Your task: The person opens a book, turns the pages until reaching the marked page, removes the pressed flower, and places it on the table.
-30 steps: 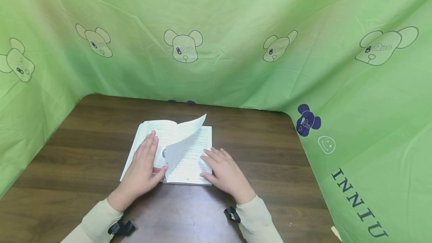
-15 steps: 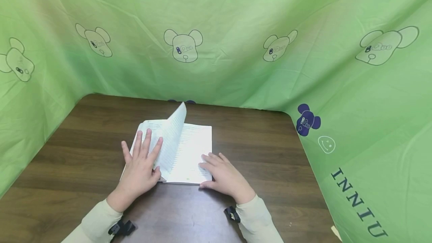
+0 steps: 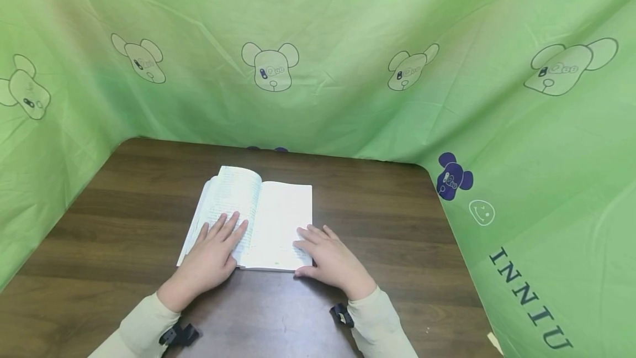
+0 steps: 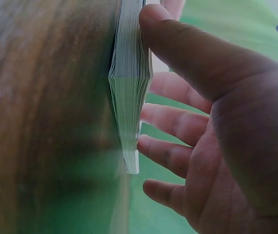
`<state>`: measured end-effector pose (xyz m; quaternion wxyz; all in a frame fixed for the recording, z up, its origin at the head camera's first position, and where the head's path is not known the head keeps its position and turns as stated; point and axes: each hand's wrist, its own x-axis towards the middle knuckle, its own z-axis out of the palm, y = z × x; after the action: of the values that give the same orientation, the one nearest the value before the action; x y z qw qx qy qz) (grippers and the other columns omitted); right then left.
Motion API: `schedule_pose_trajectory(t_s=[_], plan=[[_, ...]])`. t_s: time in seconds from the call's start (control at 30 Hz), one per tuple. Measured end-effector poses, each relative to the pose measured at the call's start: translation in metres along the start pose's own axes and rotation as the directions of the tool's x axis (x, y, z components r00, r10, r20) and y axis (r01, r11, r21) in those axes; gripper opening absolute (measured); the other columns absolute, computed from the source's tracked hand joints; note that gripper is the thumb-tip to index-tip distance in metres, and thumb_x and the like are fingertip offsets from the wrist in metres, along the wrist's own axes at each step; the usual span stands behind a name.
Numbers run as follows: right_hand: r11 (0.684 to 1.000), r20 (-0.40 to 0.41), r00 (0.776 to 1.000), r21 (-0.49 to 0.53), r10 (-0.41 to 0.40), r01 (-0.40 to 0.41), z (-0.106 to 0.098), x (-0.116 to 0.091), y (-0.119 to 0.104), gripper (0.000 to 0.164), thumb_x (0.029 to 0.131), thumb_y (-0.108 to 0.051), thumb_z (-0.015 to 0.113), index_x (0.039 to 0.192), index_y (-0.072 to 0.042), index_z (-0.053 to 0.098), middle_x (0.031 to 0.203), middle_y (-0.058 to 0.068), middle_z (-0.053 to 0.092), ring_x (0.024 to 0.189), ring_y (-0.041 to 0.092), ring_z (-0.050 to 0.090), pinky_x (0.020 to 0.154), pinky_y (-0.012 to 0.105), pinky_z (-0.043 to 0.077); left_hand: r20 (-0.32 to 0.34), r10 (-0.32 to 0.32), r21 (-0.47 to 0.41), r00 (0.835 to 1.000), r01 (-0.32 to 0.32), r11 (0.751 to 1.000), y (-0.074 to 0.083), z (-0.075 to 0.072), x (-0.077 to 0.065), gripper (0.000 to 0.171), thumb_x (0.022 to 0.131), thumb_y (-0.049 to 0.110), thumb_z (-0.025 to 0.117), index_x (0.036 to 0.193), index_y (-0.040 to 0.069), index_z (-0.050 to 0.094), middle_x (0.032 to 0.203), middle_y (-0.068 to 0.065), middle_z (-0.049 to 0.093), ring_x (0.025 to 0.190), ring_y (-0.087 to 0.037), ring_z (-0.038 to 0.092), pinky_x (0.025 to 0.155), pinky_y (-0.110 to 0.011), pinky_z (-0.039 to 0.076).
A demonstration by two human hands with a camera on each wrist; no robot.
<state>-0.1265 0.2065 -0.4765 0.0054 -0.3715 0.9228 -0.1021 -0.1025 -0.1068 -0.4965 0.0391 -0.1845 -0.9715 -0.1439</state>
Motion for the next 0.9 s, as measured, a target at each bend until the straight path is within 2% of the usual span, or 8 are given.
schedule_pose_trajectory(t_s=[0.23,0.47,0.67,0.77,0.9], plan=[[1.000,-0.010,1.000,-0.019,-0.019,0.019,-0.0015,-0.0002,-0.0009,0.060,0.085,-0.048,0.079,0.131,-0.012,0.069,0.151,0.011,0.055,0.144,0.033,0.048,0.119,0.058,0.031,0.046,-0.040,-0.018,0.998,0.041,0.999,0.0003,0.0009,-0.0001,0.060,0.095,0.020,0.052,0.153,0.009,0.048,0.165,-0.017,0.035,0.151,-0.043,0.031,0.114,-0.070,0.028],[0.998,-0.021,0.999,-0.037,-0.048,0.048,-0.0025,0.0002,-0.0004,0.052,0.089,-0.048,0.076,0.126,-0.012,0.072,0.147,0.011,0.059,0.142,0.033,0.050,0.118,0.058,0.033,0.036,-0.060,-0.025,0.998,0.061,0.998,0.0013,-0.0007,-0.0017,0.052,0.105,0.033,0.050,0.151,0.008,0.051,0.162,-0.019,0.039,0.149,-0.045,0.034,0.113,-0.071,0.030],[0.997,-0.026,0.998,-0.044,-0.065,0.064,-0.0036,-0.0003,-0.0005,0.053,0.086,-0.050,0.077,0.124,-0.013,0.074,0.144,0.009,0.062,0.138,0.032,0.054,0.115,0.058,0.037,0.004,-0.054,-0.012,0.999,0.054,0.998,0.0015,0.0010,-0.0021,0.053,0.102,0.036,0.057,0.146,0.005,0.056,0.157,-0.021,0.044,0.145,-0.048,0.038,0.110,-0.071,0.033],[0.998,-0.019,0.998,-0.035,-0.054,0.054,-0.0043,-0.0003,-0.0006,0.059,0.082,-0.051,0.081,0.127,-0.014,0.072,0.146,0.008,0.061,0.139,0.031,0.053,0.115,0.057,0.037,0.002,-0.052,-0.015,0.999,0.052,0.999,0.0013,0.0012,-0.0014,0.053,0.102,0.036,0.058,0.146,0.005,0.056,0.159,-0.021,0.042,0.147,-0.047,0.036,0.111,-0.071,0.032],[0.999,-0.008,0.999,-0.038,-0.037,0.037,-0.0041,-0.0004,-0.0001,0.057,0.083,-0.049,0.081,0.127,-0.014,0.071,0.147,0.007,0.060,0.141,0.030,0.052,0.115,0.057,0.037,0.009,-0.043,-0.030,0.999,0.043,0.999,0.0011,0.0008,-0.0002,0.054,0.103,0.035,0.057,0.147,0.004,0.055,0.161,-0.019,0.039,0.150,-0.044,0.033,0.113,-0.071,0.029]])
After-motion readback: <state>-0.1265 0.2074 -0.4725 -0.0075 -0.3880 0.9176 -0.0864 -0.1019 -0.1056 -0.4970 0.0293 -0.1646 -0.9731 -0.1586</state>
